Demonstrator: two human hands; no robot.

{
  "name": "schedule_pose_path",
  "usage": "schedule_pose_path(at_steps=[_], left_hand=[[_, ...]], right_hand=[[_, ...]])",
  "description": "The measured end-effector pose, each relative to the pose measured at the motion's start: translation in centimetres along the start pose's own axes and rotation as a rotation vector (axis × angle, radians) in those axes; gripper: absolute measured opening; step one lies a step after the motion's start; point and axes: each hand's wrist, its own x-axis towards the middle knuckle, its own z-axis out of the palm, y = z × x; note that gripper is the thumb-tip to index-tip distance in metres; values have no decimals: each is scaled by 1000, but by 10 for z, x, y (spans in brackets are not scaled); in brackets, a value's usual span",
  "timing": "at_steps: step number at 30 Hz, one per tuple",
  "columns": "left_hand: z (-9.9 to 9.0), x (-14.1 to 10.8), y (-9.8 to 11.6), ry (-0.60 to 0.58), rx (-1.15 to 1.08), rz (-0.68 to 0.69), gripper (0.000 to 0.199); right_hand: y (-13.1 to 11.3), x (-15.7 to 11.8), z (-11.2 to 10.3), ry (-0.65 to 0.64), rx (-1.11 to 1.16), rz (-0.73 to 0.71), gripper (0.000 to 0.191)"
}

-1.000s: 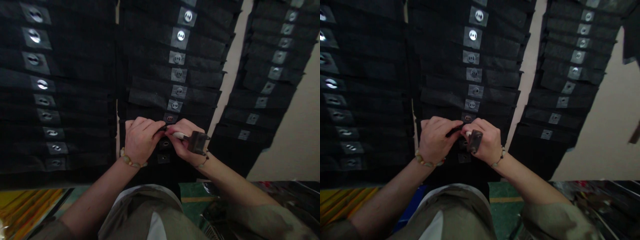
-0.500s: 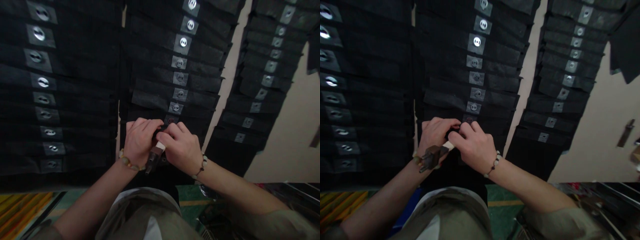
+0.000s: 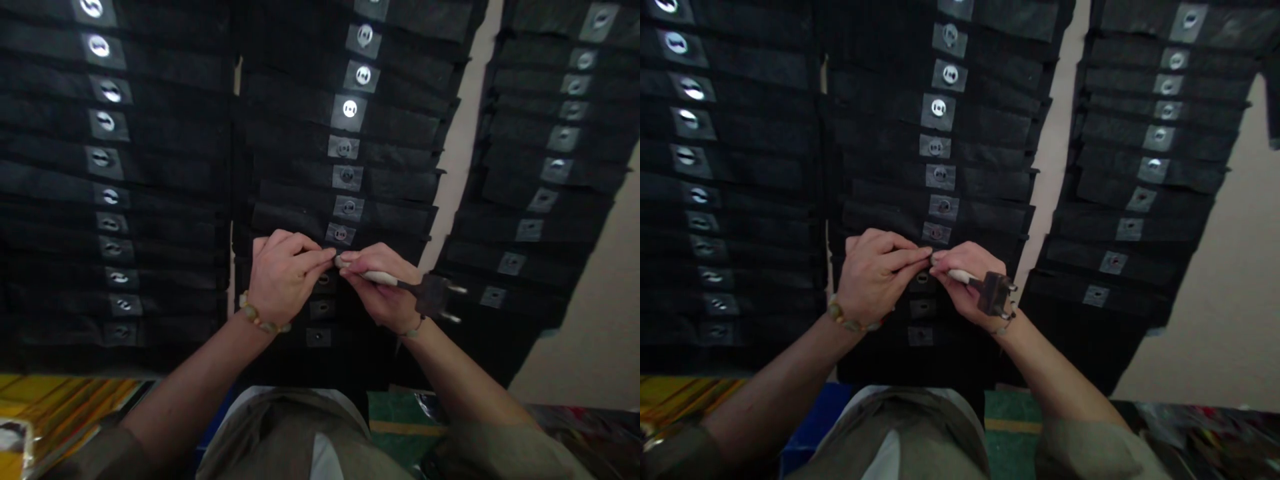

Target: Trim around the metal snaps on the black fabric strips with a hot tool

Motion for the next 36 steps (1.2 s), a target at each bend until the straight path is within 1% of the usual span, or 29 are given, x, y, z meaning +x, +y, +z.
schedule_pose_path(at_steps=[4,8,10,14,16,20,21,23,25,26,28,30,33,34,36], left_hand=[[1,0,-4,8,-19,-1,12],[1,1,-5,5,-68,-13,11],[1,1,-6,-7,-77,-19,11],[1,1,-8,-33,-66,-36,14],[1,1,-9,-27,-86,-63,19],[-1,0,-11,-47,-157,-77,29],[-2,0,-12,-58,-169,-71,29],[-4,0,-13,-70,-187,-68,27],[-5,1,-14,-92,-202,-71,26],[-6,1,-15,-105,-208,-72,25],[-5,1,-16,-130,-211,-66,25],[-5,1,-16,-129,-196,-65,24],[-7,-1,-12,-118,-156,-84,21],[-9,-1,-9,-122,-142,-92,20],[-15,2,-4,-143,-112,-90,21]], right_hand=[[4,3,-2,-21,-13,26,12],[-1,7,1,-49,-86,49,9],[-6,11,3,-85,-132,71,8],[-15,18,8,-205,-338,77,5],[-15,20,10,-239,-418,61,4],[-15,21,11,-169,-382,71,4],[-18,22,13,-171,-410,60,4],[-25,24,17,-247,-558,10,5],[-35,28,23,-341,-734,-44,11],[-40,29,26,-364,-799,-58,13],[-45,30,30,-369,-856,-58,15],[-44,28,31,-343,-836,-55,15],[-36,22,26,-290,-731,-61,15],[-32,19,23,-267,-667,-46,15],[-24,13,18,-192,-458,25,11]])
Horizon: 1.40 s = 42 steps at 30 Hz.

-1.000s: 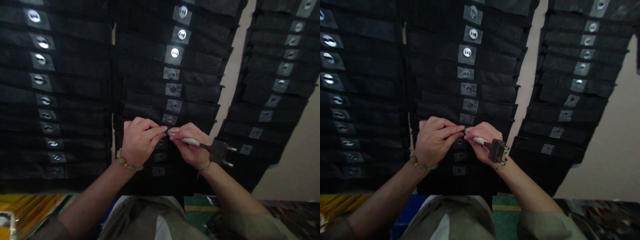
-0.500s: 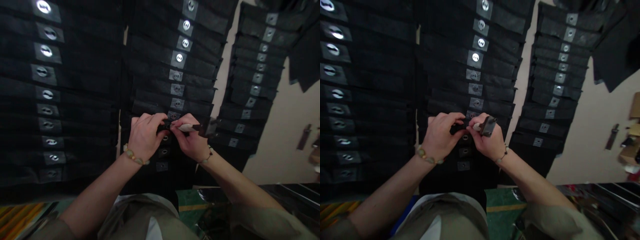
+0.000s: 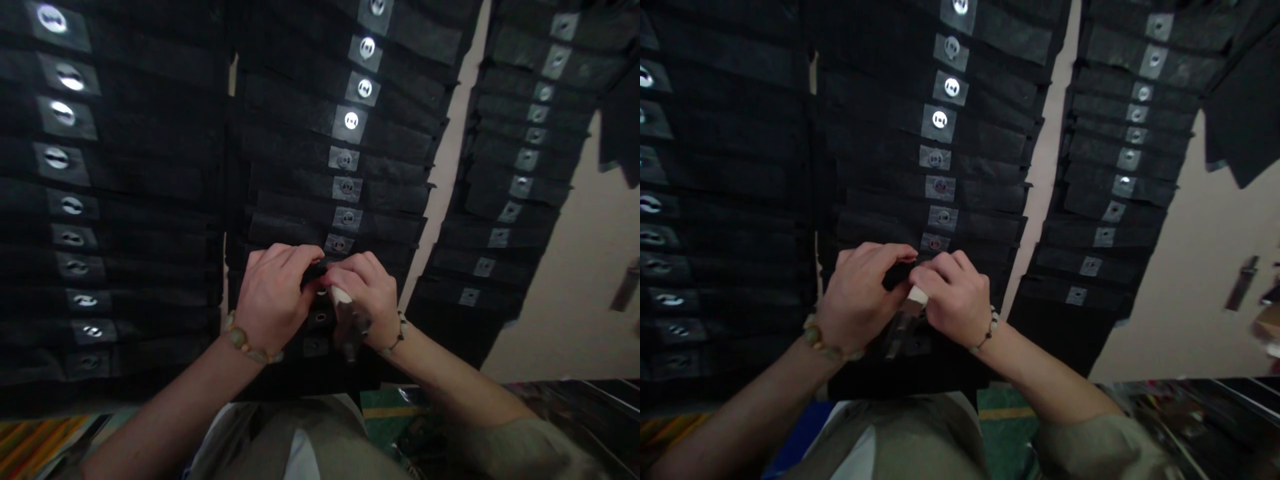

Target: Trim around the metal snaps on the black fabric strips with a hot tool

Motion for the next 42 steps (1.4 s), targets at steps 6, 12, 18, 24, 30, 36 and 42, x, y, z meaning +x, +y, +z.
schedule_pose_path(at_steps=[6,12,18,24,30,36,42], left_hand=[[-3,26,12,108,50,78,15],[9,39,9,152,82,57,13],[8,36,10,135,106,1,11],[7,37,5,118,100,18,12],[-2,37,3,16,1,-8,15],[-9,38,0,-65,-100,-35,28],[-8,37,-2,-79,-114,-44,23]], right_hand=[[30,-5,-8,346,411,179,23],[49,10,-12,198,474,92,20],[45,18,-14,161,437,106,15],[35,29,-18,-42,154,54,7],[33,28,-18,-9,171,59,6],[10,38,-25,-158,-104,-40,10],[-4,51,-24,-241,-304,-42,17]])
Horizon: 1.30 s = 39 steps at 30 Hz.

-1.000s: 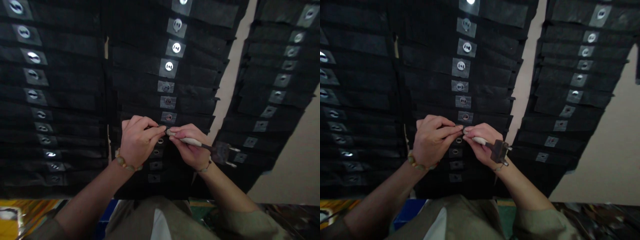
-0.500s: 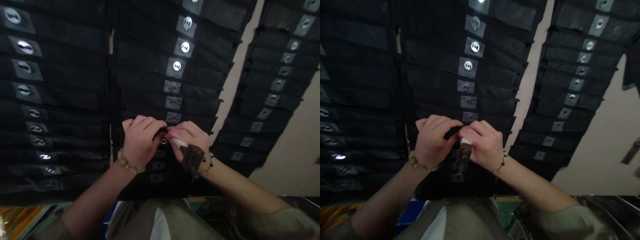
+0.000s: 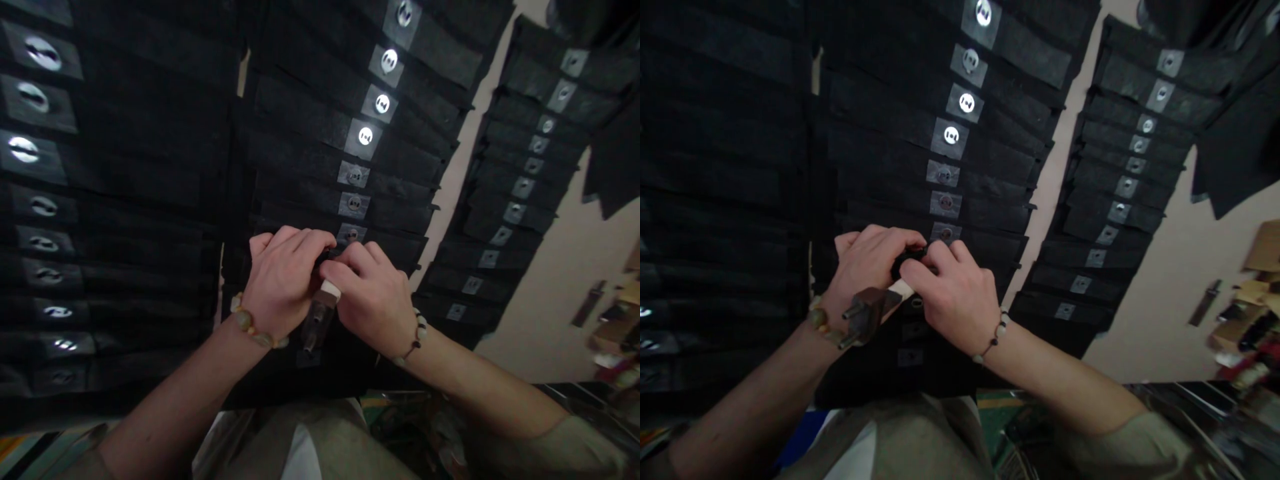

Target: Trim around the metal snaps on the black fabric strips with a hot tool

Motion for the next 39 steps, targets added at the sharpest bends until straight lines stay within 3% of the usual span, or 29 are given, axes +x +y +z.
schedule_pose_path(at_steps=[7,10,12,19,23,29,34,39], left_hand=[[-3,-1,15,65,103,-8,19],[-4,9,26,164,180,18,16],[-1,20,27,226,213,68,17],[12,38,16,263,211,63,9],[7,38,20,194,197,15,12],[1,39,20,133,142,-82,20],[-4,37,16,79,71,-50,29],[-10,38,12,-2,22,-47,32]], right_hand=[[24,-28,22,235,484,46,10],[41,-28,20,338,744,138,19],[54,-22,17,432,793,142,23],[80,-6,16,367,783,42,15],[73,-1,11,317,704,59,12],[64,14,-1,140,394,-2,8],[53,14,-6,129,340,49,6],[29,24,-13,47,20,15,18]])
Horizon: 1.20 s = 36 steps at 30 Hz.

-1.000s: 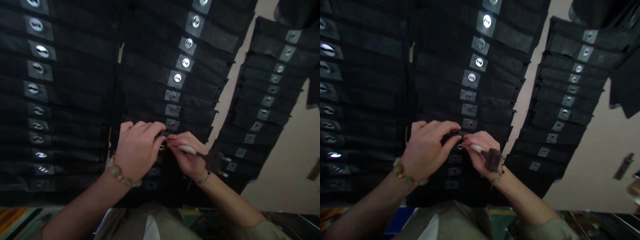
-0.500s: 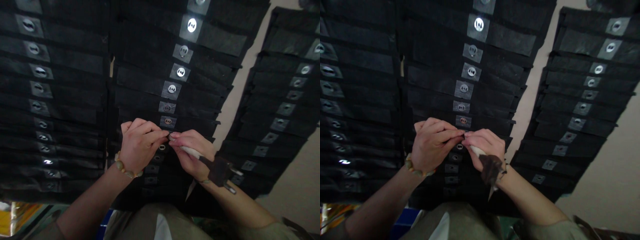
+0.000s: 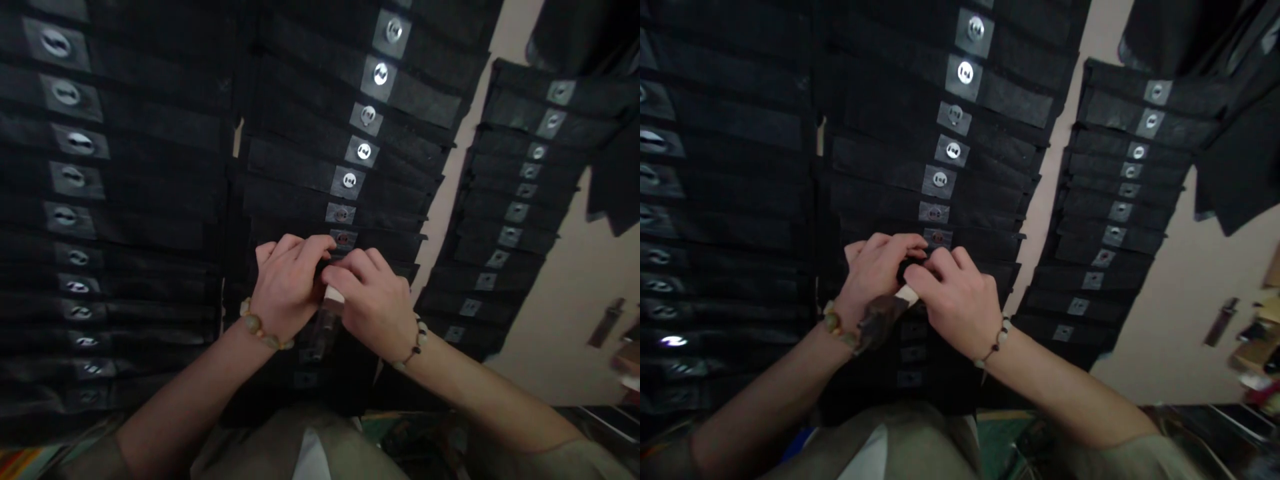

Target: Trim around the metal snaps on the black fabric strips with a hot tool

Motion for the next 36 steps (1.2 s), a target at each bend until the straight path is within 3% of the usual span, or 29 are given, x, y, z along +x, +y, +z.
schedule_pose_path(at_steps=[4,7,11,14,21,30,36], left_hand=[[2,-2,-1,14,12,2,28],[1,-4,2,32,32,16,27],[-5,5,9,82,93,32,19],[-9,19,12,155,150,59,23],[-11,33,9,93,189,5,26],[-9,33,1,126,116,40,18],[-13,33,-1,91,6,12,25]], right_hand=[[1,-1,2,14,10,-15,21],[12,-10,7,70,224,9,16],[30,-16,11,299,640,143,16],[45,-8,13,407,707,136,18],[60,6,19,338,713,103,11],[46,18,6,103,337,18,8],[31,29,-7,40,207,-17,11]])
